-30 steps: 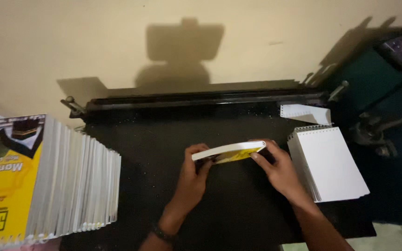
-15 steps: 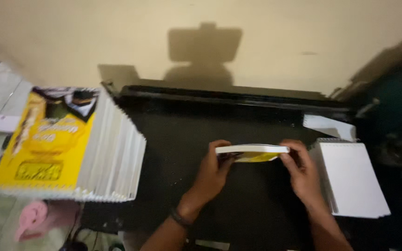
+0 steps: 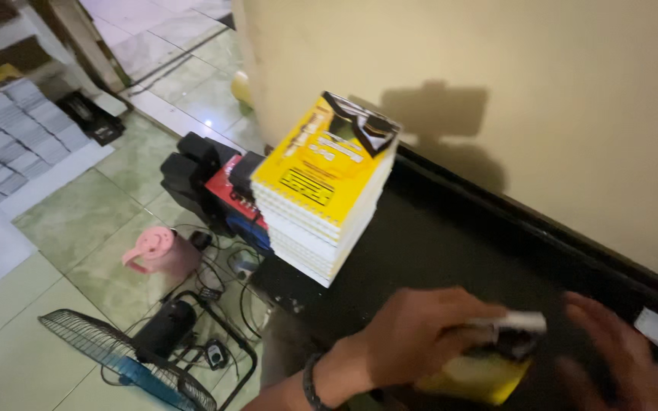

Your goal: The person assembles spiral-bound notebooks by placing a stack of white pages onto a cover sheet on a black table. They fold the cover over the pages, press the edges to secure them, and then place the finished notebook onto a growing stack on the left side of the workspace.

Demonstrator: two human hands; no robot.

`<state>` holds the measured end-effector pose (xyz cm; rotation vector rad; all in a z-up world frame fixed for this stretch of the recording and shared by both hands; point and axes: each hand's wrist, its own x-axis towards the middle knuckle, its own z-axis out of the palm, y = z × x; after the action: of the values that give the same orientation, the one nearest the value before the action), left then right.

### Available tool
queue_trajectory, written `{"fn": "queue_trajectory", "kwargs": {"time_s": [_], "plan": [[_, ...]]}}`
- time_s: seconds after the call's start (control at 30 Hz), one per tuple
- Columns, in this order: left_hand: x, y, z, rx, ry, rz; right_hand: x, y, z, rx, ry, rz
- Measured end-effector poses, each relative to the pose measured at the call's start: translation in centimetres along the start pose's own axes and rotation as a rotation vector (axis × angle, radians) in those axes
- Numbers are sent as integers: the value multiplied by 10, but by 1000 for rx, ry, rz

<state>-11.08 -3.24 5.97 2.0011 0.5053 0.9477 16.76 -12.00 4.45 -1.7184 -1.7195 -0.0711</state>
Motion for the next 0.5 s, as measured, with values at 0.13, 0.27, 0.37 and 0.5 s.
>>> {"fn": "queue_trajectory", "kwargs": {"time_s": [0.13,0.27,0.37,0.5], "plan": [[-21,0,-13,271,-95,44,14,32,36,-70,-653,-260],[-40,5,-36,122,95,27,45,-22,34,281,-830,-155],[-44,35,-80,-59,452,196,80,-66,7,414,-720,-17],[-63,26,-117,81,832,175,141,-126,5,290,-361,570]]}}
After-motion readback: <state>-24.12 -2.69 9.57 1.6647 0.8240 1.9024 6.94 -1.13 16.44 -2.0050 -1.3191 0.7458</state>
